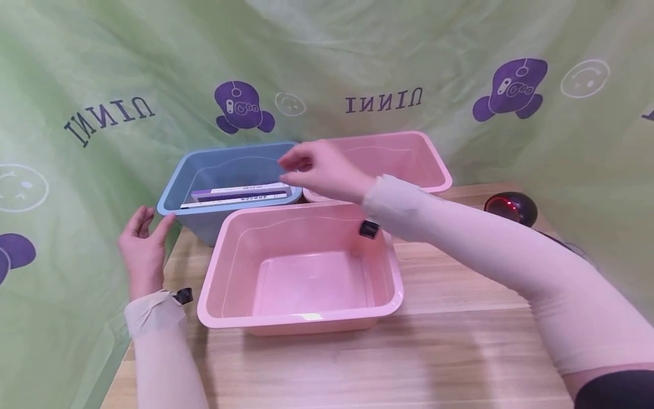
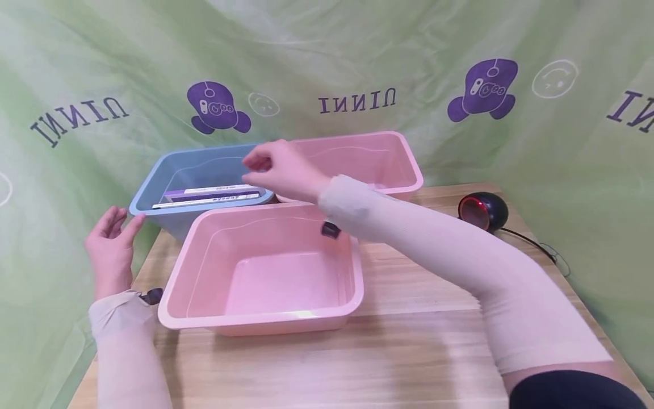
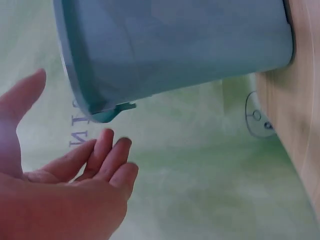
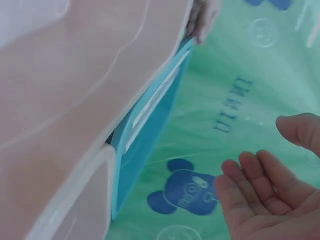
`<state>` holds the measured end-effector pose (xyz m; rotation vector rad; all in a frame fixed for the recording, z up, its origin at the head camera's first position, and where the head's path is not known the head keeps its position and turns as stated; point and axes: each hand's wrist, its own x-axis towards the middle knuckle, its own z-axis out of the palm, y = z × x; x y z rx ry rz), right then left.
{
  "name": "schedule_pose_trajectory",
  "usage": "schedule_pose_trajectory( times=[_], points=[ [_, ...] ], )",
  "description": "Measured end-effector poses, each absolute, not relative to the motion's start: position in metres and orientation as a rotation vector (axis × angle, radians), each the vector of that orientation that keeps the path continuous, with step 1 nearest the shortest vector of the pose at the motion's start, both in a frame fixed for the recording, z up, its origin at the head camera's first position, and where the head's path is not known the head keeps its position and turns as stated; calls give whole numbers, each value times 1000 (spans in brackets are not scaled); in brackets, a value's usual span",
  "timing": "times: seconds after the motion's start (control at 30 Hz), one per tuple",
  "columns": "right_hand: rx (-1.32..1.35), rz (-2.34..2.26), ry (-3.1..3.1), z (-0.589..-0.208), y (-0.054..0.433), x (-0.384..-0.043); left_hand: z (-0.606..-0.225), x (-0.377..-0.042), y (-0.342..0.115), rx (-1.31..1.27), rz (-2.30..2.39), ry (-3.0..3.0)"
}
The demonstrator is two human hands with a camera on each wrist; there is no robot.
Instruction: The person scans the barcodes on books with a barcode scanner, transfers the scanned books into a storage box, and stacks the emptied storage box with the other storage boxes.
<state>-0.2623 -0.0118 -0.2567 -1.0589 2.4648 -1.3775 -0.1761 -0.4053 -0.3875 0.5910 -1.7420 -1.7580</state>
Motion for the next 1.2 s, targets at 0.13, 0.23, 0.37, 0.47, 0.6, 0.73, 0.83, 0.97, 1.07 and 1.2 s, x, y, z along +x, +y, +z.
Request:
schedule_pose_trajectory(
  times=[0.13,0.23,0.37,0.47,0.6,0.73,0.83,0.97,1.07,1.2],
  points=[
    [-1029,-1420,2504,-265,40,-232,-384,-157,-401,585,-1589,-1848],
    [-959,-1451,2544,-281,77,-208,-382,-140,-393,575,-1391,-2022],
    [-841,-1511,2574,-308,116,-177,-377,-115,-375,458,-1262,-2241],
    [-781,-1537,2582,-325,134,-156,-376,-94,-359,282,-1282,-2374],
    [-743,-1546,2604,-344,146,-129,-381,-69,-339,-20,-1325,-2481],
    [-722,-1527,2644,-363,147,-109,-392,-49,-322,-202,-1373,-2496],
    [-695,-1529,2652,-378,145,-98,-399,-37,-315,-196,-1397,-2511],
    [-644,-1543,2630,-392,142,-89,-403,-27,-310,-148,-1408,-2541],
    [-613,-1554,2609,-398,141,-84,-405,-23,-308,-154,-1404,-2547],
    [-592,-1563,2609,-402,139,-82,-406,-22,-308,-144,-1406,-2548]
  ],
)
